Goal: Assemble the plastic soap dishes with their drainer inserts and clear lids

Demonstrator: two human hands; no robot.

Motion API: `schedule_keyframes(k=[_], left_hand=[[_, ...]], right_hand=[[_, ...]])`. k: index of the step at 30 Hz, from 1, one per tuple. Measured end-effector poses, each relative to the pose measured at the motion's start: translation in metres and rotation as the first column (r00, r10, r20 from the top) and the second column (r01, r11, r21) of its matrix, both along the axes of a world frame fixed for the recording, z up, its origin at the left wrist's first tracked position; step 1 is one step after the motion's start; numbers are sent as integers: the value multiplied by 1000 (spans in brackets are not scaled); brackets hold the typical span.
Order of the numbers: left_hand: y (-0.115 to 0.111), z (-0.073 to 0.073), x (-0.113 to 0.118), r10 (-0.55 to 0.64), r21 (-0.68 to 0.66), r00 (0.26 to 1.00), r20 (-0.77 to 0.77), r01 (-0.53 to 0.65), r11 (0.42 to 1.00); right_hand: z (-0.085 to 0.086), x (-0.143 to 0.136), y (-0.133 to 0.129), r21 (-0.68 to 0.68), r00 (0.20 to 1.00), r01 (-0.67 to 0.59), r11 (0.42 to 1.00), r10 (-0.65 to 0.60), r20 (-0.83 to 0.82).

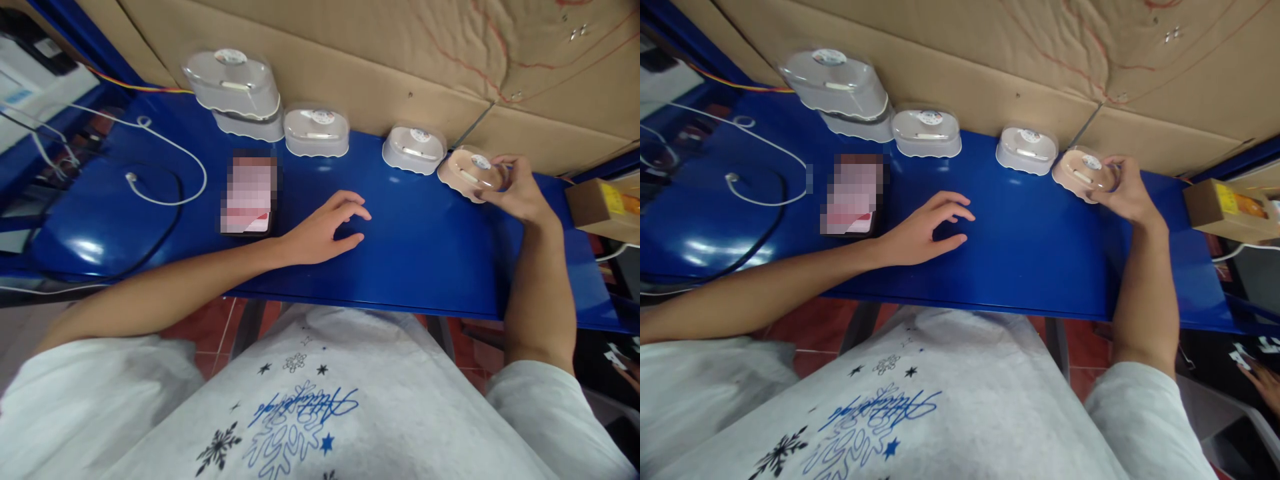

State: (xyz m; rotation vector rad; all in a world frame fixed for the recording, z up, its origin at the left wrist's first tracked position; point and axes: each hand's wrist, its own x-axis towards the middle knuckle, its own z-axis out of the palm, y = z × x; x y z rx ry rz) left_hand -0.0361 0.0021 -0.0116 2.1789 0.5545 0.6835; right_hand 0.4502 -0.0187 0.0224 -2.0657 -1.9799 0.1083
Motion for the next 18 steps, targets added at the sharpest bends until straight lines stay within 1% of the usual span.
schedule_keyframes(k=[2,3,7,11,13,15,18], left_hand=[[0,0,0,-3,10,1000,-10,3,1000],[1,0,0,-7,18,1000,-14,7,1000],[2,-1,-1,-32,60,999,-23,33,998],[3,-3,0,-45,74,998,-43,48,996],[3,-4,0,-58,95,996,-61,63,993],[3,-4,1,-71,118,994,-79,80,990],[4,-7,1,-79,149,993,-87,92,985]], right_hand=[[3,-4,-2,4,989,101,995,-100,-110],[6,-7,-4,-12,982,131,991,-132,-136],[17,-25,-10,-84,991,101,991,-108,-75],[26,-40,-20,-146,995,83,986,-89,-39],[29,-46,-28,-187,998,33,982,-43,-50],[31,-52,-34,-201,996,-69,977,57,-62],[34,-65,-40,-179,974,-226,957,223,-37]])
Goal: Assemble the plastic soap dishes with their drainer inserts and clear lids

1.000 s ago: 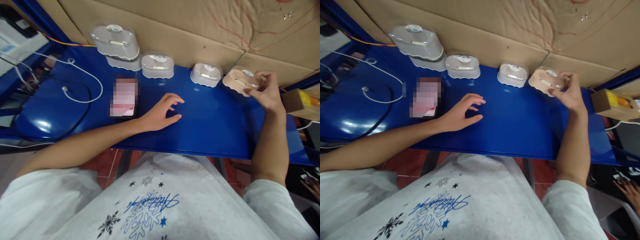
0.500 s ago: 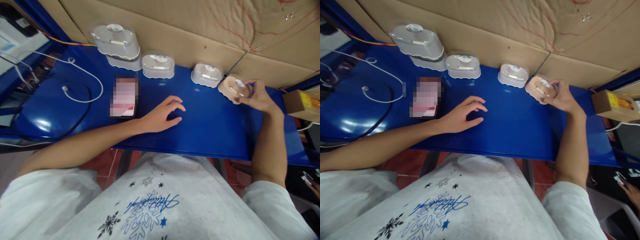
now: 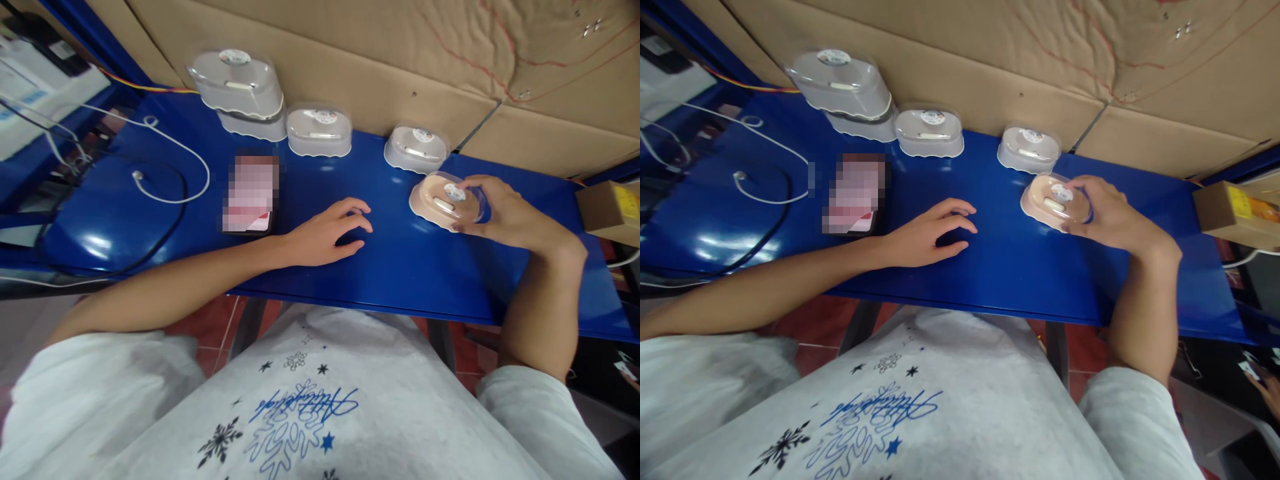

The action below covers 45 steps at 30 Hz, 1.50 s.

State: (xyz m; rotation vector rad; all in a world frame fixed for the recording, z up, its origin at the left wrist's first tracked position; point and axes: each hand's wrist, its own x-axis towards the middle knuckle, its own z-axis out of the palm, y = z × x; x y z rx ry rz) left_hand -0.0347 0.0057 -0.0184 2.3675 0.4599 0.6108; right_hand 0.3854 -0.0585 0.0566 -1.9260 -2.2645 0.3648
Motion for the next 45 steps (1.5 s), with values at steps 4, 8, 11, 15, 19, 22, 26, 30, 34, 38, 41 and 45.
schedule_keyframes(k=[4,8,11,15,19,22,26,30,34,38,41,45], left_hand=[[-1,-4,1,3,86,1000,18,-5,996],[-7,0,2,14,219,995,102,-36,975],[-12,9,2,31,320,967,251,-113,941],[-16,23,0,-9,402,900,437,-186,897],[-12,30,-5,47,408,887,460,-258,876],[-7,32,-8,155,403,899,409,-331,853],[-1,28,-8,236,369,932,273,-328,870],[4,12,-6,175,336,982,73,-190,922],[4,7,-7,185,303,982,43,-189,934],[-2,16,-9,194,334,981,29,-193,923],[-7,19,-9,131,369,986,-99,-85,926],[-7,19,-11,82,463,981,-173,8,886]], right_hand=[[4,-36,-5,78,992,-105,991,98,84],[-3,-113,-2,240,927,-372,897,373,42],[-18,-178,28,294,874,-480,826,481,75],[-34,-229,111,332,927,-371,867,366,81],[-42,-239,159,278,964,-267,923,256,76],[-51,-225,127,312,954,-292,904,297,33],[-61,-189,45,408,933,-287,866,350,-86],[-59,-164,12,480,881,-281,831,422,-214],[-57,-161,22,486,845,-191,852,395,-359],[-66,-161,36,473,818,12,881,264,-512],[-74,-158,44,471,798,58,880,243,-552],[-79,-151,50,458,789,32,888,259,-558]])
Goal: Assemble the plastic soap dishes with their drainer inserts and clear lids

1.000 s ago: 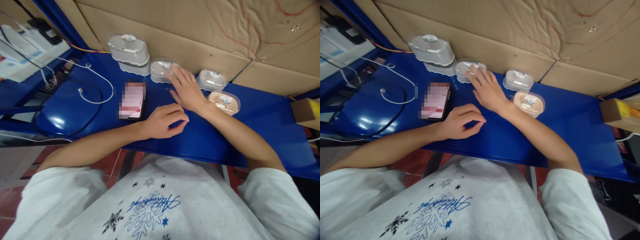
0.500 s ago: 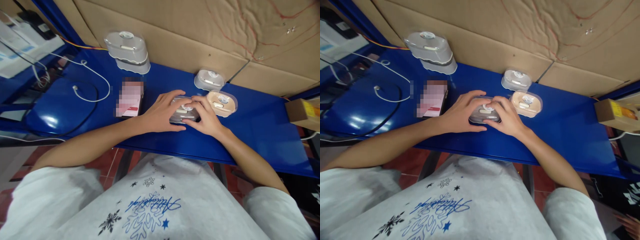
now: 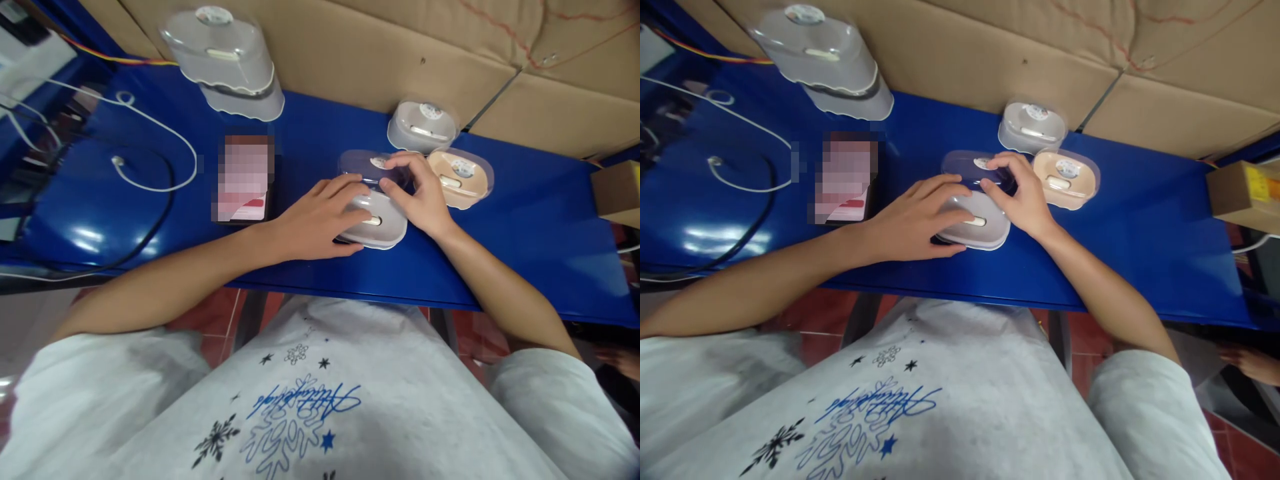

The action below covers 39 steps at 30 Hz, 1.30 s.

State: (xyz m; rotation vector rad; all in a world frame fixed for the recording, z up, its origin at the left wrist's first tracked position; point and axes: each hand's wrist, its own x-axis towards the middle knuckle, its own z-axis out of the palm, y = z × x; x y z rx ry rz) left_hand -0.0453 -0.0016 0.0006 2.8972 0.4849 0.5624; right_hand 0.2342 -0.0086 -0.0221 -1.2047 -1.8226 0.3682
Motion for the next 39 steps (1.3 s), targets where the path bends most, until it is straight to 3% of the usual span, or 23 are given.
schedule_keyframes(k=[8,11,15,17,19,26,30,34,39], left_hand=[[0,3,0,-199,-57,980,19,200,978],[-1,3,2,-194,-152,977,85,205,967],[2,10,1,-106,-320,982,159,153,935],[4,13,0,-59,-351,980,189,123,928],[6,15,0,-12,-378,973,229,101,920],[5,17,4,193,-531,931,311,2,847],[3,19,4,258,-558,919,299,-51,828],[7,18,4,318,-543,893,319,-103,834],[10,15,4,282,-493,907,313,-98,864]], right_hand=[[4,0,-5,-112,990,9,994,7,141],[23,-6,-19,-121,975,19,992,8,221],[59,-10,-44,-203,909,-154,967,219,355],[67,-8,-56,-204,884,-182,962,251,395],[63,-5,-66,-147,873,-177,973,224,434],[17,12,-71,102,858,-188,977,113,502],[15,16,-76,213,866,-223,951,93,492],[25,9,-92,118,814,-289,950,179,552],[34,-9,-97,-4,774,-327,945,270,572]])
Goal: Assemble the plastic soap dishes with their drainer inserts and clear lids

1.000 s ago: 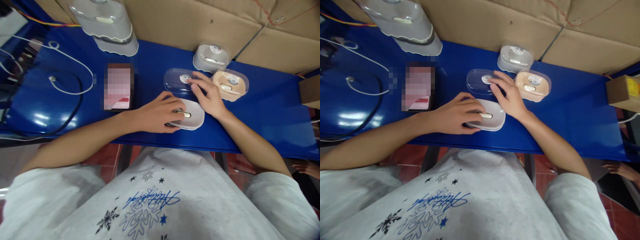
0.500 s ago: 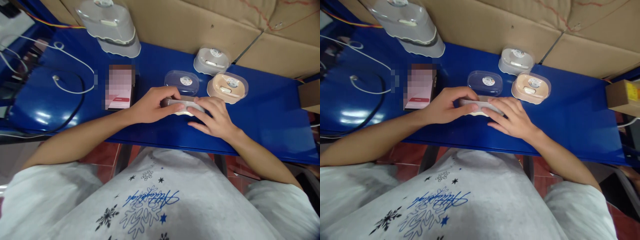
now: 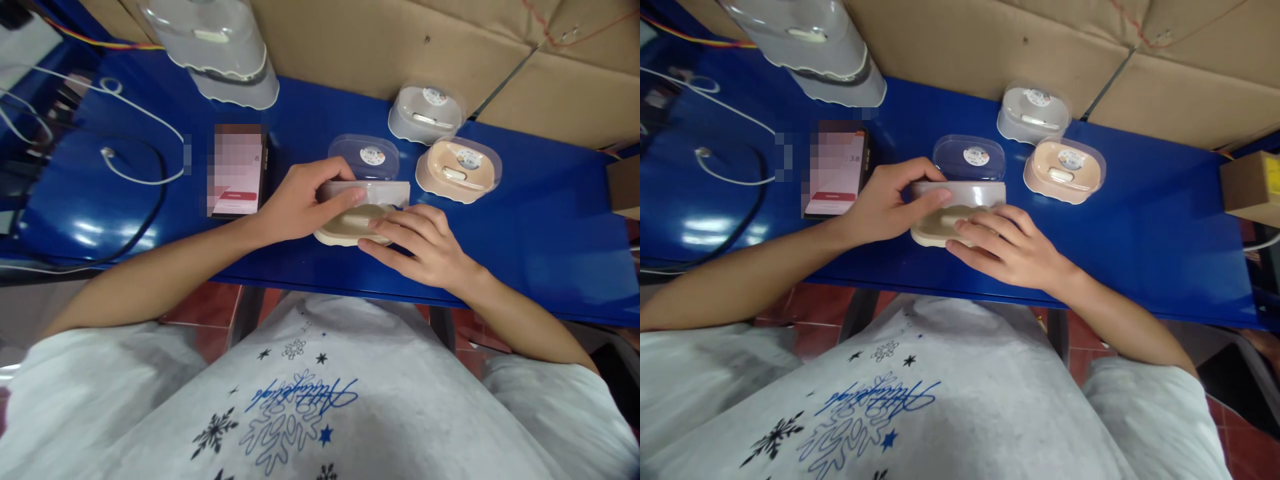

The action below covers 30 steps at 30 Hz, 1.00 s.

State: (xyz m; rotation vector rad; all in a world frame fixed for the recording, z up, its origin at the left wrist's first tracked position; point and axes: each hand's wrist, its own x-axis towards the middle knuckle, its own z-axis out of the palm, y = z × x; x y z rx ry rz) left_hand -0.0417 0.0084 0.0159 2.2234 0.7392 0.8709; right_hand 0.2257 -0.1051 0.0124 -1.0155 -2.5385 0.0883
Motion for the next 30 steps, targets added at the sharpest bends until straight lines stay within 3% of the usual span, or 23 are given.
schedule_keyframes(k=[4,10,16,19,24,27,30], left_hand=[[1,-6,0,-40,109,998,-50,46,993],[7,-19,1,-76,189,986,-150,104,976],[7,-24,2,-40,184,974,-224,83,980],[5,-25,1,-24,227,978,-209,73,971],[-1,-15,-2,-56,399,983,-174,123,908],[-8,-6,-4,-184,465,954,-235,277,841],[-16,-5,-2,-309,456,869,-386,471,755]], right_hand=[[-5,-4,9,-16,999,-14,1000,15,34],[-13,-9,6,162,976,-187,969,164,145],[-10,-13,-4,65,965,-262,963,259,44],[-11,-4,3,47,980,-179,983,182,-78],[-13,14,19,72,965,125,989,-105,-239],[-14,18,25,59,936,207,976,-181,-302],[-18,17,30,23,929,265,964,-249,-275]])
